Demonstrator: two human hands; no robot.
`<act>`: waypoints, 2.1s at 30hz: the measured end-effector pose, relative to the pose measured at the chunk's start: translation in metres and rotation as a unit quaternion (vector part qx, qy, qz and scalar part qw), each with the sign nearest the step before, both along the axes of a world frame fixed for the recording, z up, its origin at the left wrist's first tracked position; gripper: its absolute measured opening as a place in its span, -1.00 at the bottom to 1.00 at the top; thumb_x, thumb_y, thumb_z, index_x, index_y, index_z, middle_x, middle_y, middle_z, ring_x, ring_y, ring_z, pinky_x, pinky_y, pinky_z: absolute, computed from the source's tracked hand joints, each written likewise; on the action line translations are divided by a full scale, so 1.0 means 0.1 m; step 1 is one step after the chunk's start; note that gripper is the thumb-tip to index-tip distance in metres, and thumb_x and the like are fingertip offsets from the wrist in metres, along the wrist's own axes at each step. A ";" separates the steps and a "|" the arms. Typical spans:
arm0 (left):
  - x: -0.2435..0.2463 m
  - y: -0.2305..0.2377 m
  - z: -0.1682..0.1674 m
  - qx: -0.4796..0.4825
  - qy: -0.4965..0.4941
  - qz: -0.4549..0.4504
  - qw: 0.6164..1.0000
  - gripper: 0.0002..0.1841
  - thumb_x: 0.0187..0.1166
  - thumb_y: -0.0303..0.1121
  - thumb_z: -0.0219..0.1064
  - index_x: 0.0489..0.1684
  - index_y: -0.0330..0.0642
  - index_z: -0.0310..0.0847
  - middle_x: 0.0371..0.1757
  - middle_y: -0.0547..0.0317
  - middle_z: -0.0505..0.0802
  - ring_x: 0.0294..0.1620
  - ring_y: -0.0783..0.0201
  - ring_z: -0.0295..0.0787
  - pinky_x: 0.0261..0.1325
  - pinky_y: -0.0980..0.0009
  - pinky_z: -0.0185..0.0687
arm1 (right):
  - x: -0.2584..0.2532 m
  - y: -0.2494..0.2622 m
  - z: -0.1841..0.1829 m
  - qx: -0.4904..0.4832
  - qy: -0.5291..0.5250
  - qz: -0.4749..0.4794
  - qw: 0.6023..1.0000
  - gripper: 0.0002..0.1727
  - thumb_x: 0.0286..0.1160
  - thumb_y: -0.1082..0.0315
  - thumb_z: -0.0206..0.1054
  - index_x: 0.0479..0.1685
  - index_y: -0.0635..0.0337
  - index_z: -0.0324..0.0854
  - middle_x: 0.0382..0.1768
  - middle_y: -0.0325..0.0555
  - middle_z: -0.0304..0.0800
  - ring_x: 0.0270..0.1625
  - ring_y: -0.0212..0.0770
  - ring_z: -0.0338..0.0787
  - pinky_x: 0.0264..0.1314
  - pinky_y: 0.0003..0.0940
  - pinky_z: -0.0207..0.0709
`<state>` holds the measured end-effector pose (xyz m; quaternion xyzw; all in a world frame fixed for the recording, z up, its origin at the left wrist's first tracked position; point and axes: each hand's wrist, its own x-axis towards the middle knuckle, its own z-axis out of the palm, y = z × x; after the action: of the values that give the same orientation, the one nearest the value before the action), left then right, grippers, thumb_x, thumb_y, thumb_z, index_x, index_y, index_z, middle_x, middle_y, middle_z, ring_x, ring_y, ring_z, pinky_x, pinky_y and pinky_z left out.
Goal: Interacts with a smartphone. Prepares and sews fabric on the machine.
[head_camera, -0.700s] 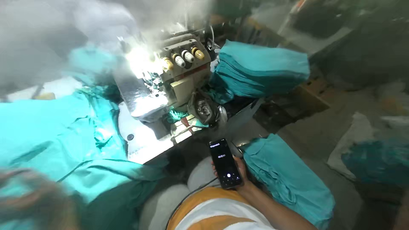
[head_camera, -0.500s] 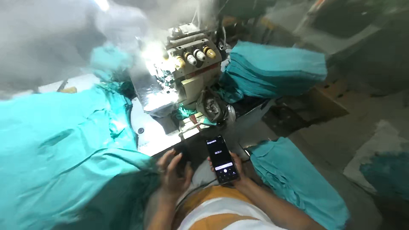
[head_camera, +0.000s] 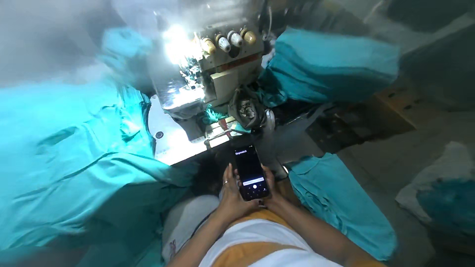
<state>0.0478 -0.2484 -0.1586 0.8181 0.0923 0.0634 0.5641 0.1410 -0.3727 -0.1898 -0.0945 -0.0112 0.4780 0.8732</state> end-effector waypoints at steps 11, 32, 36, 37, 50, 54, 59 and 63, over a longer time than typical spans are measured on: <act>-0.01 -0.08 0.08 0.078 0.048 0.056 0.994 0.58 -0.20 0.15 0.78 0.87 -0.44 -0.34 0.79 -0.57 0.09 0.65 -0.32 0.37 0.44 -0.27 0.47 | -0.09 0.04 0.01 -0.014 -0.002 -0.054 0.998 -0.63 0.48 -0.01 0.29 -0.09 0.02 0.87 -0.12 -0.09 0.96 -0.03 -0.24 0.94 0.08 -0.27 0.81; -0.18 0.14 0.03 -0.003 -0.044 0.052 0.998 0.48 -0.07 -0.07 0.79 0.79 -0.61 -0.38 0.72 -0.66 0.14 0.66 -0.07 0.40 0.62 0.25 0.40 | -0.05 0.04 -0.10 0.030 -0.014 0.046 0.998 -0.35 0.31 -0.23 0.39 0.24 0.06 0.76 0.20 0.17 0.84 0.12 0.05 0.88 0.15 -0.14 0.75; -0.15 0.10 0.08 -0.023 -0.024 0.046 0.998 0.48 -0.07 -0.11 0.79 0.82 -0.56 -0.39 0.73 -0.62 0.13 0.61 0.05 0.45 0.55 0.35 0.45 | -0.04 0.02 -0.12 0.038 -0.006 0.053 0.998 -0.36 0.32 -0.21 0.40 0.25 0.07 0.76 0.21 0.18 0.83 0.16 0.08 0.87 0.18 -0.10 0.74; -0.14 0.10 0.08 -0.024 -0.022 0.045 0.998 0.48 -0.07 -0.10 0.79 0.82 -0.55 -0.40 0.74 -0.61 0.12 0.62 0.05 0.44 0.56 0.35 0.45 | -0.04 0.01 -0.12 0.041 -0.006 0.053 0.998 -0.36 0.32 -0.21 0.40 0.25 0.07 0.76 0.21 0.18 0.83 0.16 0.08 0.87 0.18 -0.10 0.73; -0.13 0.11 0.03 -0.007 -0.008 -0.012 1.000 0.50 -0.18 -0.15 0.82 0.83 -0.51 -0.34 0.74 -0.58 0.13 0.63 0.02 0.43 0.52 0.33 0.50 | -0.03 0.01 -0.16 0.040 0.006 0.052 0.998 -0.36 0.30 -0.20 0.42 0.27 0.06 0.74 0.18 0.19 0.83 0.13 0.09 0.88 0.16 -0.06 0.74; -0.10 0.08 0.04 -0.008 -0.005 0.001 1.000 0.50 -0.16 -0.14 0.82 0.84 -0.47 -0.34 0.76 -0.55 0.10 0.56 0.05 0.50 0.40 0.33 0.61 | -0.05 0.01 -0.09 0.030 -0.007 0.037 0.999 -0.41 0.31 -0.19 0.42 0.16 0.06 0.81 0.08 0.11 0.89 0.10 0.02 0.90 0.16 -0.08 0.76; -0.05 0.06 -0.04 0.023 -0.045 0.010 0.999 0.49 -0.15 -0.09 0.81 0.82 -0.53 -0.32 0.73 -0.58 0.16 0.58 0.07 0.50 0.52 0.33 0.51 | -0.06 0.02 -0.03 0.067 -0.031 0.007 0.997 -0.52 0.50 -0.07 0.32 0.16 0.06 0.83 0.07 -0.01 0.93 0.14 -0.13 0.91 0.25 -0.16 0.76; -0.06 0.06 -0.06 0.025 -0.051 0.013 0.998 0.48 -0.13 -0.07 0.80 0.81 -0.56 -0.30 0.73 -0.61 0.15 0.58 0.04 0.50 0.51 0.30 0.54 | -0.06 0.02 -0.07 0.059 -0.029 0.001 0.998 -0.53 0.49 -0.08 0.32 0.13 0.06 0.84 0.03 -0.01 0.94 0.11 -0.13 0.92 0.21 -0.16 0.77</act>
<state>0.0423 -0.2424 -0.1644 0.8264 0.0725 0.1145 0.5465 0.1354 -0.3711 -0.1966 -0.0564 -0.0655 0.4747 0.8759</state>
